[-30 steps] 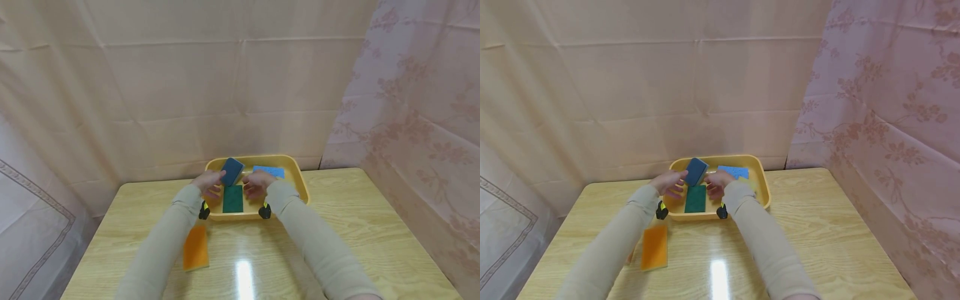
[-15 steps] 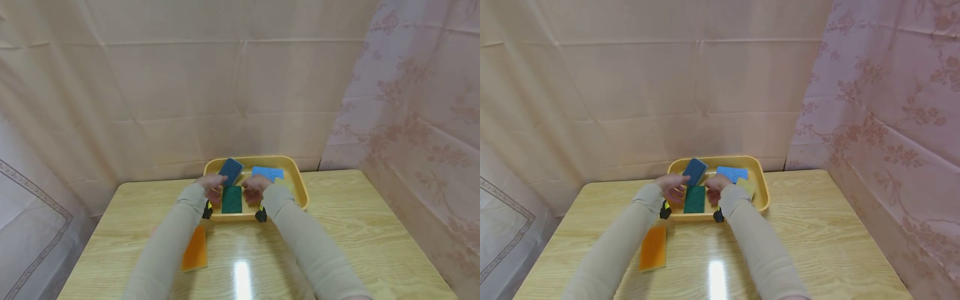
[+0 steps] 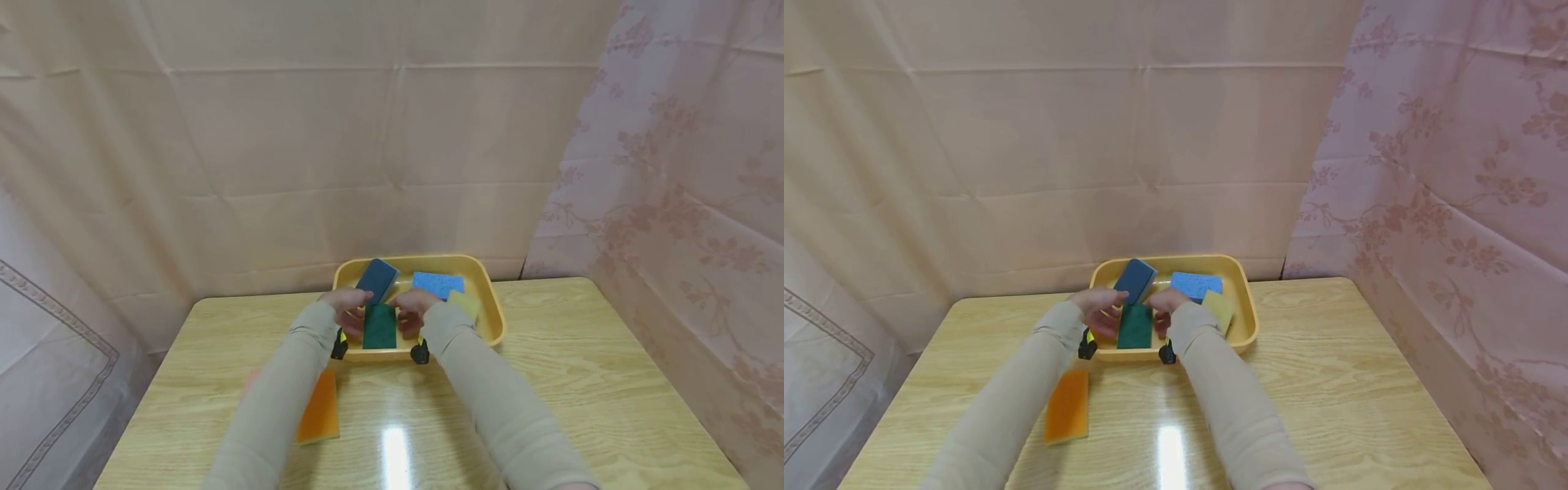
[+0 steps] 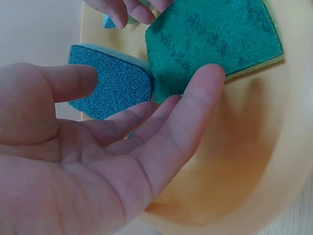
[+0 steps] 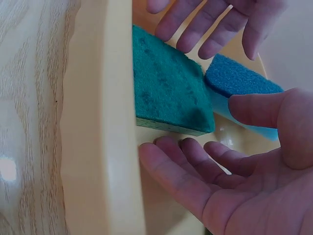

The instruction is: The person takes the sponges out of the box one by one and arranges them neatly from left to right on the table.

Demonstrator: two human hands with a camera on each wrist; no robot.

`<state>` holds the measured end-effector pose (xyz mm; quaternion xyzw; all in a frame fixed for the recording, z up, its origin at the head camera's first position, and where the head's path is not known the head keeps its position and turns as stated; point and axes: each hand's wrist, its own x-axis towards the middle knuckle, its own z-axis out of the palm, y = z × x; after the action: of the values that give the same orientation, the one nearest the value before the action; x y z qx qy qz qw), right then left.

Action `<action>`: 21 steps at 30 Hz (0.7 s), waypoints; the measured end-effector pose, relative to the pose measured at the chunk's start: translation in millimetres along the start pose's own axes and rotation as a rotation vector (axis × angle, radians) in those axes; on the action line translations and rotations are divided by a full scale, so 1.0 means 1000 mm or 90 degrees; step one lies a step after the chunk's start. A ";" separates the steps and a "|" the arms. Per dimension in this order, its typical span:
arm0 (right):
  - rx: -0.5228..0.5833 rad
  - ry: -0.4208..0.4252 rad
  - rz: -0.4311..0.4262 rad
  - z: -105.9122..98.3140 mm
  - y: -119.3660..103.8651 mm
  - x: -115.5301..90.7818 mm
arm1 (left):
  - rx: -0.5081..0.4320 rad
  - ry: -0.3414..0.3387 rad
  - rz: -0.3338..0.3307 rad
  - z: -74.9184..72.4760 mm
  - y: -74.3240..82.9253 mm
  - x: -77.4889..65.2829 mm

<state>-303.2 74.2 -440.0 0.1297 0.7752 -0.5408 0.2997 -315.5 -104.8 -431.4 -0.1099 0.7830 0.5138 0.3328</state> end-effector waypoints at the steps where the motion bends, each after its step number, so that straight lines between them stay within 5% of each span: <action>1: -0.002 0.001 0.000 0.000 0.000 0.000 | 0.001 0.002 0.000 0.000 0.000 0.000; 21: -0.005 -0.011 0.012 0.002 0.003 0.015 | 0.024 -0.018 -0.005 0.002 -0.004 0.003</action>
<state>-312.6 71.7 -452.3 0.1313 0.7733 -0.5359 0.3123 -314.6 -104.9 -436.5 -0.0996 0.7875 0.4989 0.3478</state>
